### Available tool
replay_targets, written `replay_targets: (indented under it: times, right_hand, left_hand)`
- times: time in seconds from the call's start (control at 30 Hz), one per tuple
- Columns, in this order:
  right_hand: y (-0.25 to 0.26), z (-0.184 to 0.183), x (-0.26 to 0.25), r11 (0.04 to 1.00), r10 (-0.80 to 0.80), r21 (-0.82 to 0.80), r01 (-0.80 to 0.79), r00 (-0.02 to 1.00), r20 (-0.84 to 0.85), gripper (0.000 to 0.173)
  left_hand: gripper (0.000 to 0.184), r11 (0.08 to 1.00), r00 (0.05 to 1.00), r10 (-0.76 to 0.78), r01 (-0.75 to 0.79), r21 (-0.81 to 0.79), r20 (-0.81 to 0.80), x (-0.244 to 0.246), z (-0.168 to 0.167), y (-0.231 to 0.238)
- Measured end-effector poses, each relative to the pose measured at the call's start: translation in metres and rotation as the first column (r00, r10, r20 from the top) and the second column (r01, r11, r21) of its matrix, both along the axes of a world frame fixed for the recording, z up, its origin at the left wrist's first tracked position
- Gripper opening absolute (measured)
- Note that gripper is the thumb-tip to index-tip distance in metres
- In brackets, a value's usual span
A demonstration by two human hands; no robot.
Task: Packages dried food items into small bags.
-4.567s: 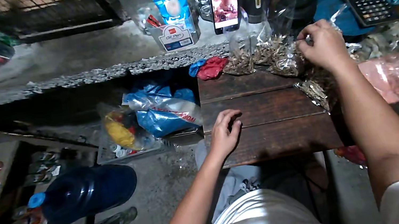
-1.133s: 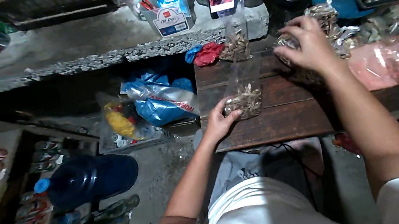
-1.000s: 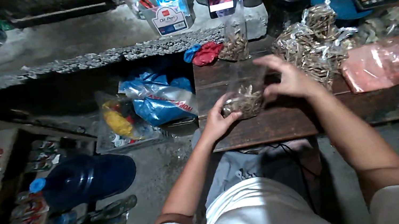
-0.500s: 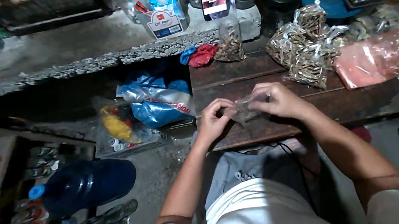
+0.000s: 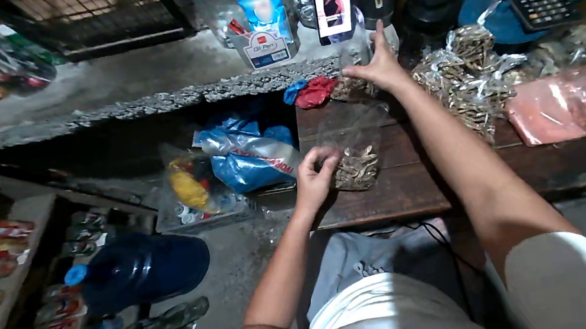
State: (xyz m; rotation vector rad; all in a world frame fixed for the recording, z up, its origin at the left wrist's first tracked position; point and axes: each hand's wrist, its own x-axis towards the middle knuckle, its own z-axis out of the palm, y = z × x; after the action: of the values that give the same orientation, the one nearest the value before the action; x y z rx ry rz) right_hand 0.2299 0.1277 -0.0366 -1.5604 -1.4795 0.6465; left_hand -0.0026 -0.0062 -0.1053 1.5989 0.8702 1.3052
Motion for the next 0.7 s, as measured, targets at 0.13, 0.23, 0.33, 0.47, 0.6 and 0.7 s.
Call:
replay_targets:
  times: [0.13, 0.23, 0.33, 0.47, 0.6, 0.7]
  right_hand:
    - [0.022, 0.0, -0.012, 0.998, 0.02, -0.051, -0.021, 0.999, -0.035, 0.09]
    - [0.017, 0.002, -0.006, 0.995, 0.084, -0.059, -0.083, 0.996, 0.019, 0.035]
    - [-0.006, 0.006, 0.004, 0.999, 0.036, 0.018, -0.038, 0.997, 0.074, 0.037]
    - [-0.034, 0.004, 0.02, 0.981, -0.05, 0.192, 0.038, 0.997, 0.058, 0.035]
    - [-0.052, 0.002, 0.029, 0.965, -0.087, 0.25, 0.084, 0.996, 0.0, 0.032]
    - [-0.062, 0.001, 0.031, 0.973, -0.074, 0.219, 0.069, 0.997, 0.013, 0.031]
  left_hand:
    - [0.01, 0.996, 0.999, 0.041, -0.042, -0.075, -0.005, -0.007, 0.0, -0.006]
    - [0.014, 0.994, 0.998, 0.054, -0.055, -0.095, -0.011, -0.012, -0.003, -0.007]
    - [0.014, 0.992, 0.998, 0.057, -0.056, -0.11, 0.008, -0.011, -0.005, -0.005]
    - [0.011, 0.991, 0.998, 0.033, -0.027, -0.133, 0.048, -0.004, -0.007, -0.001]
    - [0.011, 0.99, 0.998, 0.014, -0.006, -0.14, 0.057, 0.002, -0.009, 0.001]
    - [0.013, 0.987, 0.998, 0.01, -0.002, -0.161, 0.054, 0.004, -0.008, 0.003]
